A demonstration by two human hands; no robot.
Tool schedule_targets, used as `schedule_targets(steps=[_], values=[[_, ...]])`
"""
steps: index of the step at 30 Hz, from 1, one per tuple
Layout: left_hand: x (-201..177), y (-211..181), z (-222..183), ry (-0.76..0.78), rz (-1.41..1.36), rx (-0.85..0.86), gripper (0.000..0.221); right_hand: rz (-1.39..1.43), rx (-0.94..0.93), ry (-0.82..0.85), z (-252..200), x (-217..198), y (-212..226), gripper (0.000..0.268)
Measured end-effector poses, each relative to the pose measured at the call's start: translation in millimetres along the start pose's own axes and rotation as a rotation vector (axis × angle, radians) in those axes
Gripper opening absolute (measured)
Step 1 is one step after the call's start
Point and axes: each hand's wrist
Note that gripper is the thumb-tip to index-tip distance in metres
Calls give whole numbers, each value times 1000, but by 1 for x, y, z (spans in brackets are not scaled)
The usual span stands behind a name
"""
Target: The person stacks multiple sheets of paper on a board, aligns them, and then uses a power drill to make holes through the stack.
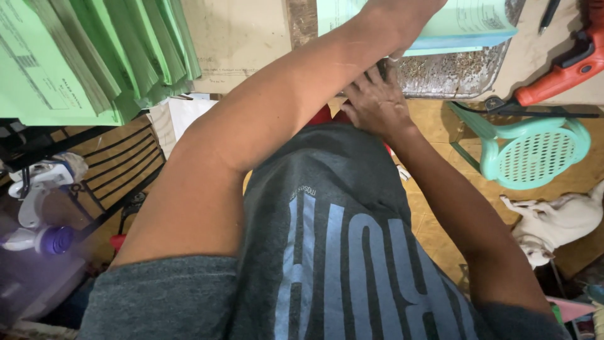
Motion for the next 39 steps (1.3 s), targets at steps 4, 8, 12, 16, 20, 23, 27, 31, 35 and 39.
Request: schedule_targets(steps=[4,8,12,16,20,23,27,31,35,39], values=[[1,-1,0,-5,1,16,45,101,39,115,-4,-12,5,68],[-2,2,0,-13,11,24,38,57,-18,-133,-9,-11,-1,53],[-3,1,-3,-15,10,24,32,-146,110,-523,-21,36,-14,27],[-4,0,-6,-19,1,34,28,-304,223,-355,-17,-3,-12,46],[-10,3,-7,-42,-10,41,22,-220,256,-227,-21,4,-18,55],[-11,5,-21,-198,-189,87,26,-172,307,-244,-32,11,-30,48],[-7,-5,-46,-593,-279,67,47,-199,422,-220,-43,12,-55,59],[32,-24,-55,-481,151,-116,40,-39,493,-49,-39,-3,-47,64],[49,-15,-58,-492,352,-85,68,-174,466,-41,-43,5,-50,51],[71,-1,-48,-516,526,-45,71,-129,500,98,-37,-12,-49,67]])
Point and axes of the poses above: each hand's wrist, its own z-axis towards the middle knuckle, its own x-axis out of the palm, y = z × x, and after that the axes turned 7 degrees about -z, right-handed
